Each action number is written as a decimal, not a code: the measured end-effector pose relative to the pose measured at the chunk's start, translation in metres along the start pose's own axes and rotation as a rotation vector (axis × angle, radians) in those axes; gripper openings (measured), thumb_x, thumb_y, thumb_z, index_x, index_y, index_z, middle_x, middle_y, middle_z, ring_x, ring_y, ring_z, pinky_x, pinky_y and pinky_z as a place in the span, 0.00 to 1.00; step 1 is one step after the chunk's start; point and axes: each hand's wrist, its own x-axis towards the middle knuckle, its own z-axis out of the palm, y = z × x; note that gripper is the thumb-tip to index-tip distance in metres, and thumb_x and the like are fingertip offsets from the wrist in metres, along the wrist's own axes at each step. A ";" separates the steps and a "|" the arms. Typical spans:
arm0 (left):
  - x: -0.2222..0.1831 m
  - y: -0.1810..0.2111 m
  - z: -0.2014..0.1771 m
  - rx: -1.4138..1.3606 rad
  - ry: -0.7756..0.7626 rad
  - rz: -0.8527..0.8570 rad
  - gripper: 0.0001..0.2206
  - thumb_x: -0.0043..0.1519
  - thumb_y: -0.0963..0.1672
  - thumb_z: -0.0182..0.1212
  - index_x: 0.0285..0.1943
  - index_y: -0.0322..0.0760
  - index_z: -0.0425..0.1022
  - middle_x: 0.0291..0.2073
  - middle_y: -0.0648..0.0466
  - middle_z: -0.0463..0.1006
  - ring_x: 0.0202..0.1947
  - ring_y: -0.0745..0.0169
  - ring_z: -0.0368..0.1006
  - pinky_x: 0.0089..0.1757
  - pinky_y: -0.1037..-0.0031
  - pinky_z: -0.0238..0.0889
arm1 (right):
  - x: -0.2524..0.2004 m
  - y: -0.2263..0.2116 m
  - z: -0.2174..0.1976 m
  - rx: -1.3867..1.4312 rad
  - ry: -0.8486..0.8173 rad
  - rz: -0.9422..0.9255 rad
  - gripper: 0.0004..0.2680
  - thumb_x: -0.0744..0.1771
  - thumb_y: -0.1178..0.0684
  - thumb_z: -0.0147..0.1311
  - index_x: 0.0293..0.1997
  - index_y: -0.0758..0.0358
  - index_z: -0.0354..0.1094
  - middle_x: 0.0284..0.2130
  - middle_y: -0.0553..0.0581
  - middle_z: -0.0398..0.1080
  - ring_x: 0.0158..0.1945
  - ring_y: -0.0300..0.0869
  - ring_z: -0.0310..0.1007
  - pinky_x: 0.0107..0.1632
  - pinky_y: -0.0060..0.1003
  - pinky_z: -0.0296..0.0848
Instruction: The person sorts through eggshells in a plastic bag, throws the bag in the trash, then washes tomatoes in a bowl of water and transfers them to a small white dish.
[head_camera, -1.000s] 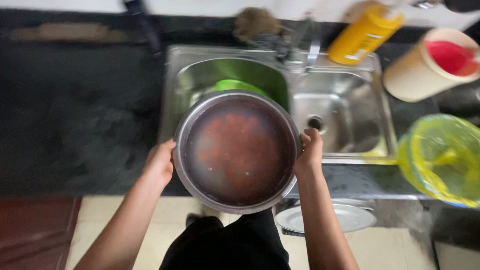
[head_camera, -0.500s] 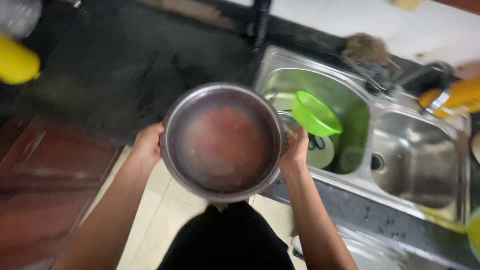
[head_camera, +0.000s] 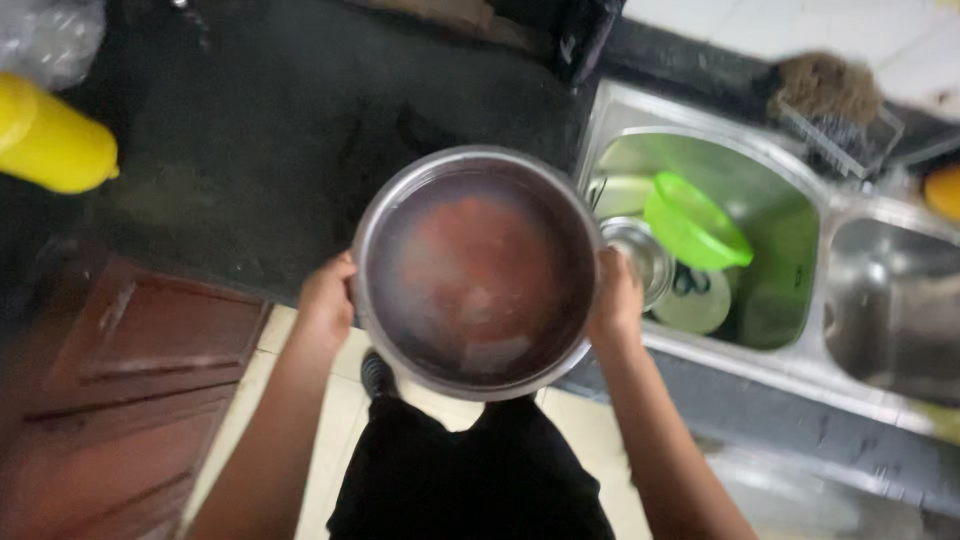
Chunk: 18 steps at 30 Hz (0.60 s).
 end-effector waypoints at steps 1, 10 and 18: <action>-0.011 -0.002 -0.001 0.004 -0.064 0.011 0.16 0.62 0.40 0.49 0.56 0.33 0.77 0.45 0.56 0.82 0.46 0.65 0.76 0.52 0.72 0.65 | -0.017 -0.002 0.008 0.005 0.030 0.004 0.13 0.66 0.47 0.54 0.49 0.67 0.68 0.44 0.58 0.67 0.50 0.47 0.65 0.54 0.45 0.67; -0.056 0.029 0.053 1.029 -0.167 1.019 0.22 0.65 0.38 0.53 0.71 0.32 0.64 0.62 0.41 0.66 0.61 0.49 0.65 0.59 0.61 0.61 | -0.081 0.014 0.087 -0.935 0.097 -0.793 0.18 0.66 0.57 0.59 0.64 0.64 0.67 0.66 0.68 0.58 0.71 0.60 0.55 0.71 0.46 0.55; 0.031 -0.016 0.087 1.003 -0.235 0.556 0.23 0.67 0.44 0.52 0.71 0.30 0.62 0.67 0.36 0.66 0.67 0.40 0.62 0.64 0.59 0.55 | -0.015 0.035 0.060 -0.796 0.042 -0.268 0.19 0.68 0.51 0.52 0.67 0.67 0.61 0.58 0.65 0.70 0.63 0.48 0.70 0.64 0.38 0.65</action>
